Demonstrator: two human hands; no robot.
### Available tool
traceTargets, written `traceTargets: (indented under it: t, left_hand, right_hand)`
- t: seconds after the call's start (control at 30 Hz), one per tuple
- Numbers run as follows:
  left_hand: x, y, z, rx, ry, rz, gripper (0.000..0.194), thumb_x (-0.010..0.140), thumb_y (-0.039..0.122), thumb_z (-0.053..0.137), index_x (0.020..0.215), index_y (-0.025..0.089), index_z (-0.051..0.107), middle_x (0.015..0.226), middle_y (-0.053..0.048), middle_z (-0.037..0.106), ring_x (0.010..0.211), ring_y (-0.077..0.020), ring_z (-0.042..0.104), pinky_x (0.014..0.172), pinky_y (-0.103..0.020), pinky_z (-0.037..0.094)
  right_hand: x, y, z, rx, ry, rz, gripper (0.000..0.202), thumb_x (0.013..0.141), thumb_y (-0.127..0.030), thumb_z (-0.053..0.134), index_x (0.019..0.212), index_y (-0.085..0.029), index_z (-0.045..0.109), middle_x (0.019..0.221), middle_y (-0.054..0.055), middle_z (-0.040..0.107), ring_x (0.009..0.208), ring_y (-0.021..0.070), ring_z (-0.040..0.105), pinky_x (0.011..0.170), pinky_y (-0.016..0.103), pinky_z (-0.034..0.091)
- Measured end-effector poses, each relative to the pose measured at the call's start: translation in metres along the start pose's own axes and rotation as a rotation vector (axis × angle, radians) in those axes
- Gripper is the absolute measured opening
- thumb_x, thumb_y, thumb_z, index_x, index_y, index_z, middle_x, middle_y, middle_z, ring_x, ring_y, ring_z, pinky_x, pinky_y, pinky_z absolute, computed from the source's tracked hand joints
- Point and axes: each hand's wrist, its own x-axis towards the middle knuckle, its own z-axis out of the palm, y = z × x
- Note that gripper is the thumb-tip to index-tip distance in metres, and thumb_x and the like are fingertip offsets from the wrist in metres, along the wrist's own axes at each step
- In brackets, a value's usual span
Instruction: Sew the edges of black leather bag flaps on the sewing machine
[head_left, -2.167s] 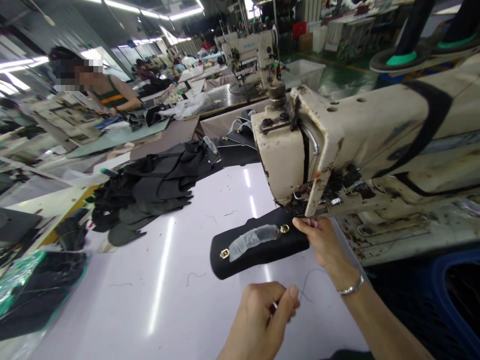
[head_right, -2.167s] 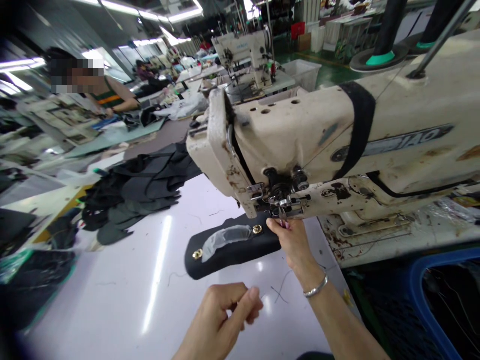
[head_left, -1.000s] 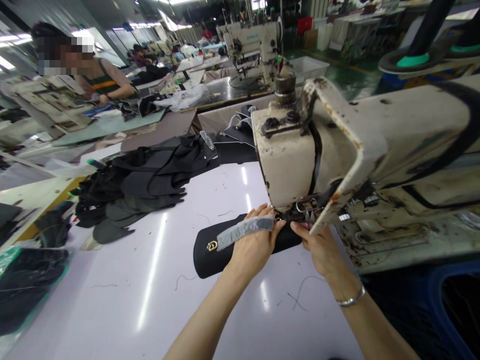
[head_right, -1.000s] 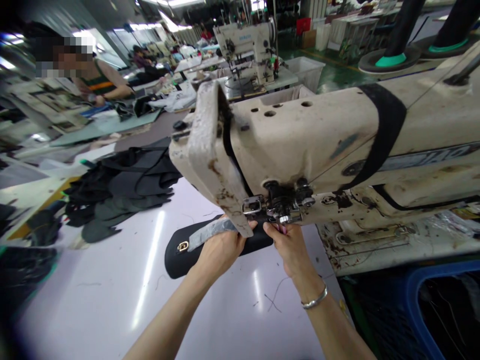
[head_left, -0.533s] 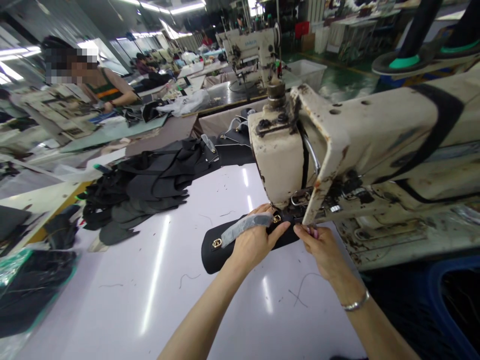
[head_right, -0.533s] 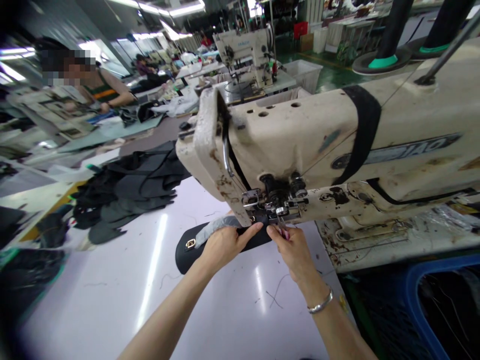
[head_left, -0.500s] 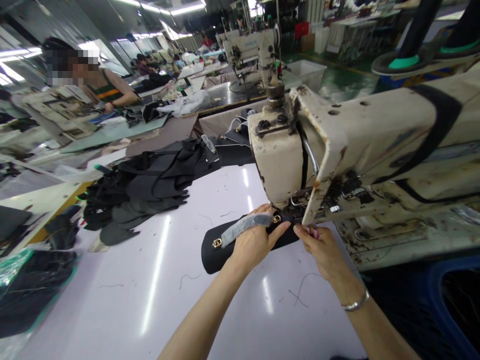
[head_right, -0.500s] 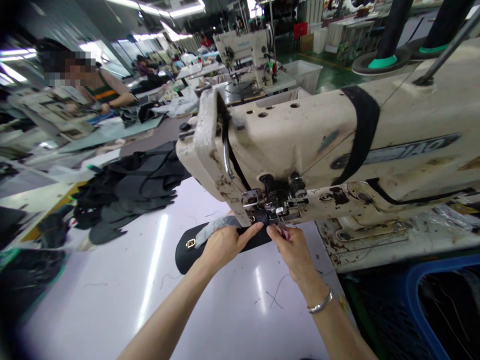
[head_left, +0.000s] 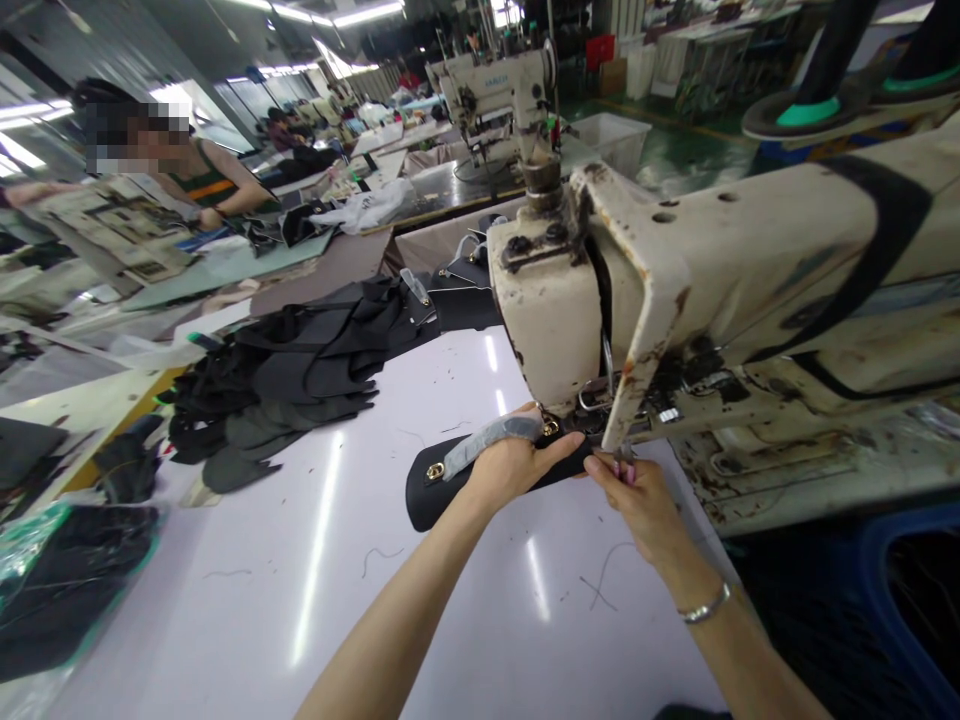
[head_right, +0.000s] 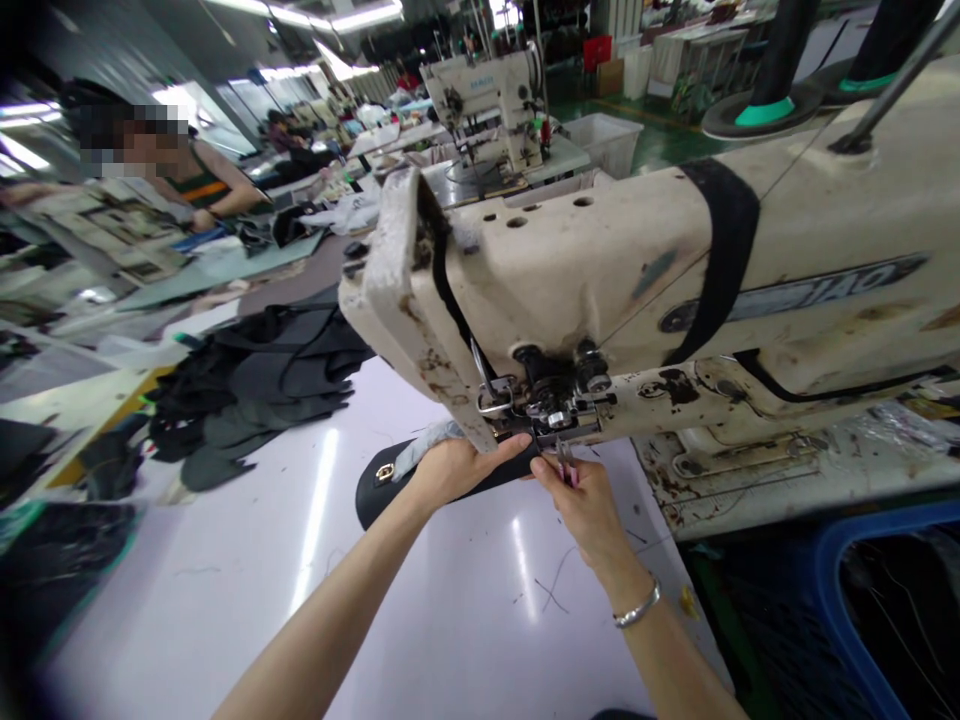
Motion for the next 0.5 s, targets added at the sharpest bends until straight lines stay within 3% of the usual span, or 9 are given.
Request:
traceTargets:
  t: [0.17,0.3,0.5]
  left_hand:
    - [0.009,-0.008,0.0,-0.08,-0.027,0.01,0.05,0.091,0.066,0.06,0.12,0.027,0.072,0.112,-0.007,0.079,0.116,-0.0293,0.07,0.106,-0.04,0.051]
    - [0.015,-0.011,-0.003,-0.138,-0.1,-0.039,0.054,0.084,0.069,0.066,0.118,0.027,0.073,0.122,-0.006,0.078,0.118,-0.03,0.07,0.108,-0.041,0.05]
    - [0.021,-0.013,-0.01,-0.248,-0.225,-0.183,0.051,0.081,0.067,0.071,0.113,0.028,0.076,0.113,-0.003,0.081,0.118,-0.0309,0.071,0.105,-0.04,0.052]
  right_hand:
    - [-0.002,0.009,0.007,0.014,0.078,-0.023,0.045,0.084,-0.058,0.075,0.073,-0.015,0.074,0.054,-0.007,0.028,0.053,0.0096,0.021,0.051,0.028,0.015]
    - [-0.002,0.008,0.013,0.047,0.128,-0.04,0.044,0.083,-0.055,0.077,0.063,-0.016,0.07,0.053,-0.006,0.035,0.053,0.0095,0.025,0.051,0.027,0.02]
    - [-0.001,0.001,0.021,0.046,0.181,-0.062,0.044,0.082,-0.054,0.076,0.06,-0.016,0.07,0.057,0.0,0.053,0.055,0.0114,0.039,0.052,0.026,0.027]
